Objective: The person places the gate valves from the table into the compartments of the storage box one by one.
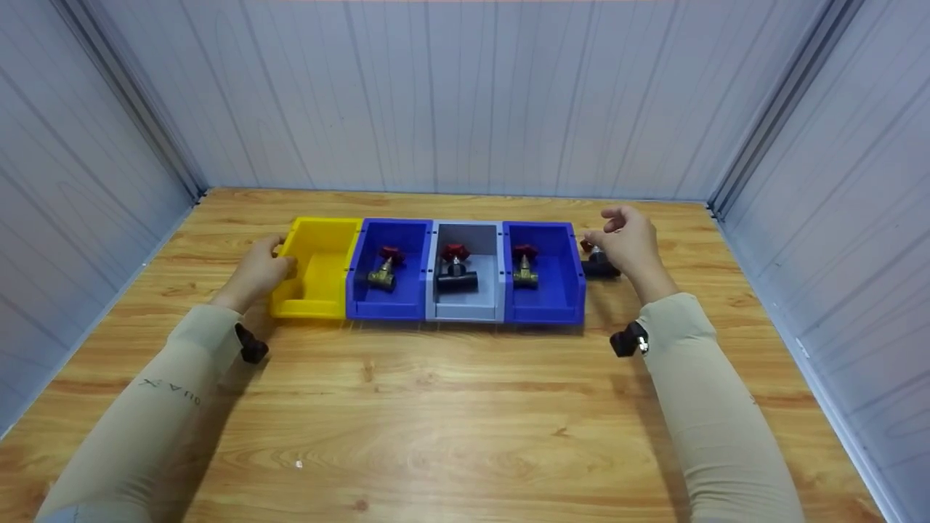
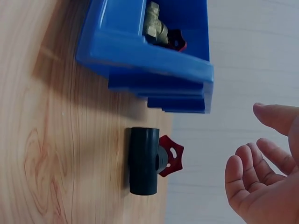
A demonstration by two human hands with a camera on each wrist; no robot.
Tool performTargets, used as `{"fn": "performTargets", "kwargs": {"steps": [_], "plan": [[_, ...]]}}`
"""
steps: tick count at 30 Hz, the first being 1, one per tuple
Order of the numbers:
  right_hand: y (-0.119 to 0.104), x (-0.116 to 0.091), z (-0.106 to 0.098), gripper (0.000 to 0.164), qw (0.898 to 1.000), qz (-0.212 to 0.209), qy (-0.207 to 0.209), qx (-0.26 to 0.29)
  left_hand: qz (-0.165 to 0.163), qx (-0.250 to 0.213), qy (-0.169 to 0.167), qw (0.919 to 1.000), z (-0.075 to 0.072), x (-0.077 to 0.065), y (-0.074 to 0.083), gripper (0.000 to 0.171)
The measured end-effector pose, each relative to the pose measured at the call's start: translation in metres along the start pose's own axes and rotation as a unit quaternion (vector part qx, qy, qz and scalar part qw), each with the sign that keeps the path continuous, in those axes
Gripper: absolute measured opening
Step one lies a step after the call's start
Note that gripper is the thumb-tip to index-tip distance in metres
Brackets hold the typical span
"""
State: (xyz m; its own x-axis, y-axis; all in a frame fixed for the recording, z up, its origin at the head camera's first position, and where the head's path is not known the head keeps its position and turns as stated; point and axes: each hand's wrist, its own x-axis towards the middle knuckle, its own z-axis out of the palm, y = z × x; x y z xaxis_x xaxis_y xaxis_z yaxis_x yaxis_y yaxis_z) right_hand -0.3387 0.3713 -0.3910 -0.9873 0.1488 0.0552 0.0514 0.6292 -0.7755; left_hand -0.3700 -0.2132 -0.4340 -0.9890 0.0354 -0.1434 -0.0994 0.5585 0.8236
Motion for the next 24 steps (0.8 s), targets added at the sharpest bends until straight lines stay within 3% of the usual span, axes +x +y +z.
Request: {"fn": "performTargets", "kwargs": {"steps": [9,24], "plan": [[0.003,0.008,-0.005,0.066,0.999,0.008,-0.02,-0.034,-0.006,-0.001,0.004,1.0,0.0,-0.001,0.001,0.064],[0.004,0.023,-0.014,0.065,0.991,-0.019,-0.078,-0.109,-0.016,-0.025,-0.004,0.9996,0.001,0.002,0.0,0.065]]}}
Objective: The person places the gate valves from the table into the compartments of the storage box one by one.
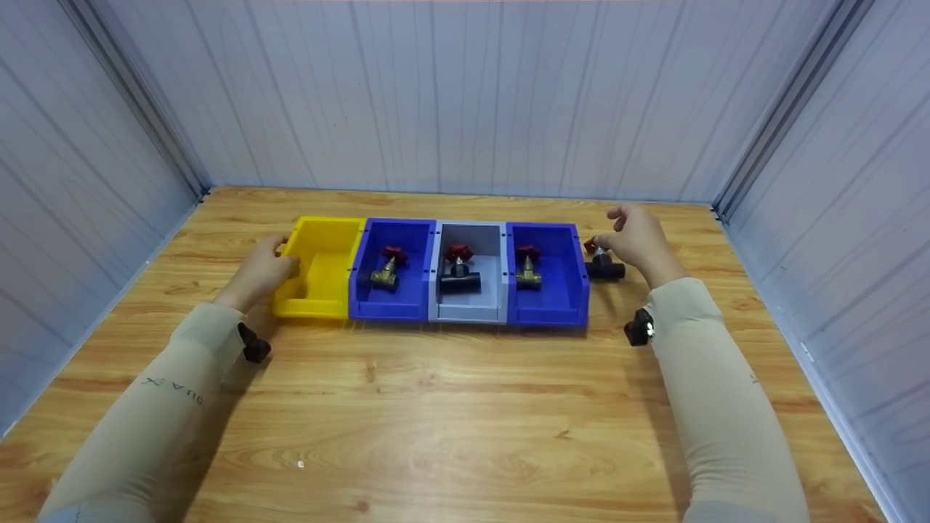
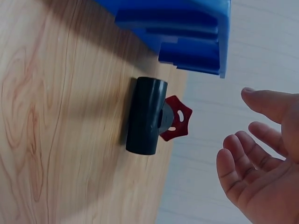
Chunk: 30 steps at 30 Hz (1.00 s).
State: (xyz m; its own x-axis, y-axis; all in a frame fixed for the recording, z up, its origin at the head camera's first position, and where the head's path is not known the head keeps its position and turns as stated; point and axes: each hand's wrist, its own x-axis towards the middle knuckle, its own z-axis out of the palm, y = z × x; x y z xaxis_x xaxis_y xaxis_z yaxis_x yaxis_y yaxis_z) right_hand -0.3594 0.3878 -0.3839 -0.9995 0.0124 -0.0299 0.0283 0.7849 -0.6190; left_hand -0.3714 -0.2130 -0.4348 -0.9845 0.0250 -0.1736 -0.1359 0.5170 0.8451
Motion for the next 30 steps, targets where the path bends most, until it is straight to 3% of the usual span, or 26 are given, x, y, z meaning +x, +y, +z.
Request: {"fn": "performTargets", "kwargs": {"steps": [16,24,30], "plan": [[0.019,0.013,0.007,0.071,0.999,0.003,-0.033,-0.028,0.01,0.011,0.009,0.9998,0.001,-0.002,0.0,0.063],[0.029,0.017,0.018,0.072,0.999,0.017,-0.046,-0.009,0.012,0.015,0.005,0.9998,-0.001,-0.004,0.001,0.062],[0.036,0.02,0.025,0.072,0.999,-0.006,-0.044,-0.015,0.002,0.015,0.001,0.9999,-0.001,-0.006,0.0,0.063]]}}
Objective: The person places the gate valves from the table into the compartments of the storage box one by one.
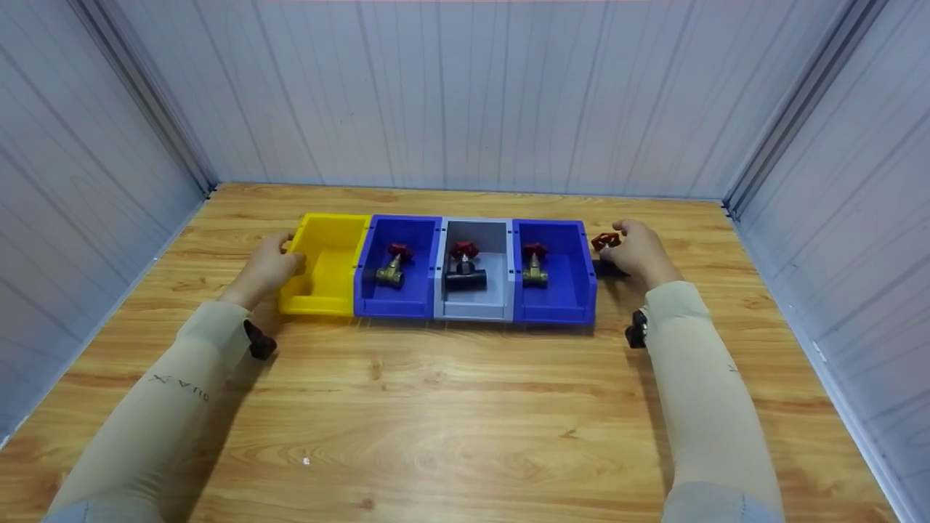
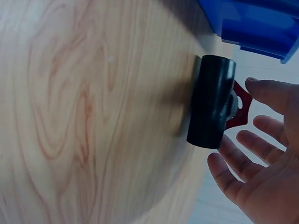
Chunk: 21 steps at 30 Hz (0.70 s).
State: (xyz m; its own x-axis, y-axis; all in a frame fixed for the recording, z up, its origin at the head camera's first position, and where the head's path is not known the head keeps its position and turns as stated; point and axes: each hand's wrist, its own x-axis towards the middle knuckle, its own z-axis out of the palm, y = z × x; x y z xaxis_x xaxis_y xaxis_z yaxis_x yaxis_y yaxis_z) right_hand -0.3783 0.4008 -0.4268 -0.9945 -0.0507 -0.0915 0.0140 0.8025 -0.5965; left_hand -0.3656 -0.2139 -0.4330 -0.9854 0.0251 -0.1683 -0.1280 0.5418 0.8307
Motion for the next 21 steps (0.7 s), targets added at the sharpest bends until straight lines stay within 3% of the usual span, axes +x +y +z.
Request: {"fn": "performTargets", "kwargs": {"steps": [10,21], "plan": [[0.0058,0.0029,0.0041,0.074,0.999,0.006,-0.035,0.008,-0.011,-0.012,0.002,0.9999,0.0,0.0017,0.0024,0.062],[0.0083,0.0029,0.0102,0.063,0.999,-0.02,-0.019,0.035,-0.002,-0.008,0.004,1.0,0.001,-0.0004,0.0015,0.062]]}}
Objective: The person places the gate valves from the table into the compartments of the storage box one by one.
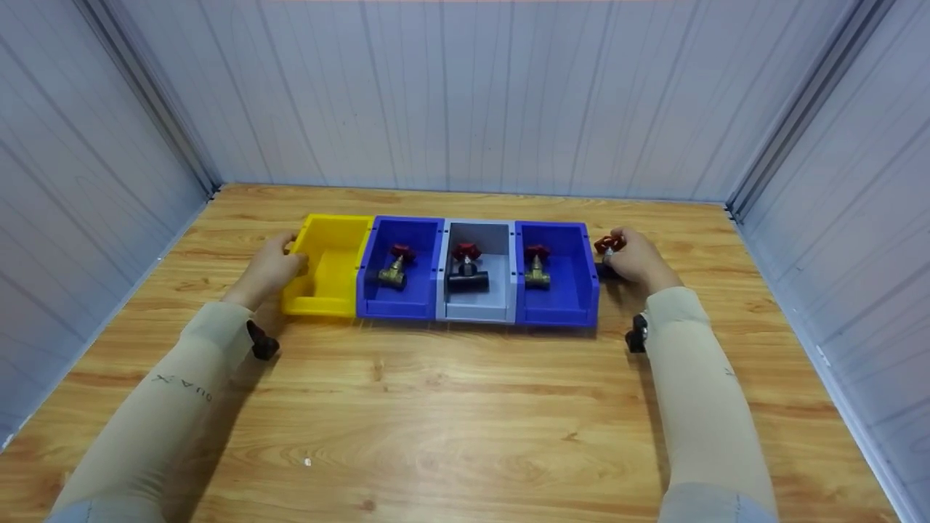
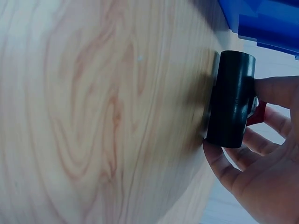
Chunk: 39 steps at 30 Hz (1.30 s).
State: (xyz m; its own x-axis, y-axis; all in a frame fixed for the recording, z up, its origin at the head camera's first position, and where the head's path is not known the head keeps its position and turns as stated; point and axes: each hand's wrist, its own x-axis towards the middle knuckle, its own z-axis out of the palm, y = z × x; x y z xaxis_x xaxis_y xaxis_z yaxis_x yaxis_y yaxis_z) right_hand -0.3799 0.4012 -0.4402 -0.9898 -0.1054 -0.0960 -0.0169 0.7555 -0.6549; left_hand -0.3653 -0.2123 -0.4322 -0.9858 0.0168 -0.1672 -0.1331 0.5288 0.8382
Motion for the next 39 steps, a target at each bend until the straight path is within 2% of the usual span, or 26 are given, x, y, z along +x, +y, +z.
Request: {"fn": "performTargets", "kwargs": {"steps": [5,9,12,17,23,31,39], "plan": [[0.0,-0.002,0.0,0.056,1.0,0.007,0.003,0.009,-0.006,-0.008,0.0,1.0,0.0,0.001,-0.001,0.062],[0.0,-0.003,0.0,0.055,1.0,0.008,-0.002,0.017,0.0,0.016,0.002,0.9999,-0.001,0.002,-0.001,0.063],[-0.002,-0.003,0.0,0.057,1.0,0.011,-0.01,0.011,0.003,0.034,0.004,0.9994,-0.001,0.003,-0.002,0.063],[-0.003,-0.003,-0.002,0.059,1.0,0.013,-0.025,-0.012,-0.002,0.033,0.005,0.9994,-0.001,0.004,-0.001,0.063],[-0.004,-0.003,-0.005,0.054,0.999,0.02,-0.035,-0.027,-0.015,0.027,0.003,0.9995,0.0,0.004,0.0,0.064],[-0.005,-0.006,-0.011,0.044,0.994,0.062,-0.085,0.024,-0.013,0.018,0.003,0.9998,-0.001,0.002,0.0,0.064],[-0.008,-0.012,-0.013,0.049,0.991,0.085,-0.104,0.017,-0.004,0.019,0.002,0.9998,-0.001,0.003,0.0,0.062]]}}
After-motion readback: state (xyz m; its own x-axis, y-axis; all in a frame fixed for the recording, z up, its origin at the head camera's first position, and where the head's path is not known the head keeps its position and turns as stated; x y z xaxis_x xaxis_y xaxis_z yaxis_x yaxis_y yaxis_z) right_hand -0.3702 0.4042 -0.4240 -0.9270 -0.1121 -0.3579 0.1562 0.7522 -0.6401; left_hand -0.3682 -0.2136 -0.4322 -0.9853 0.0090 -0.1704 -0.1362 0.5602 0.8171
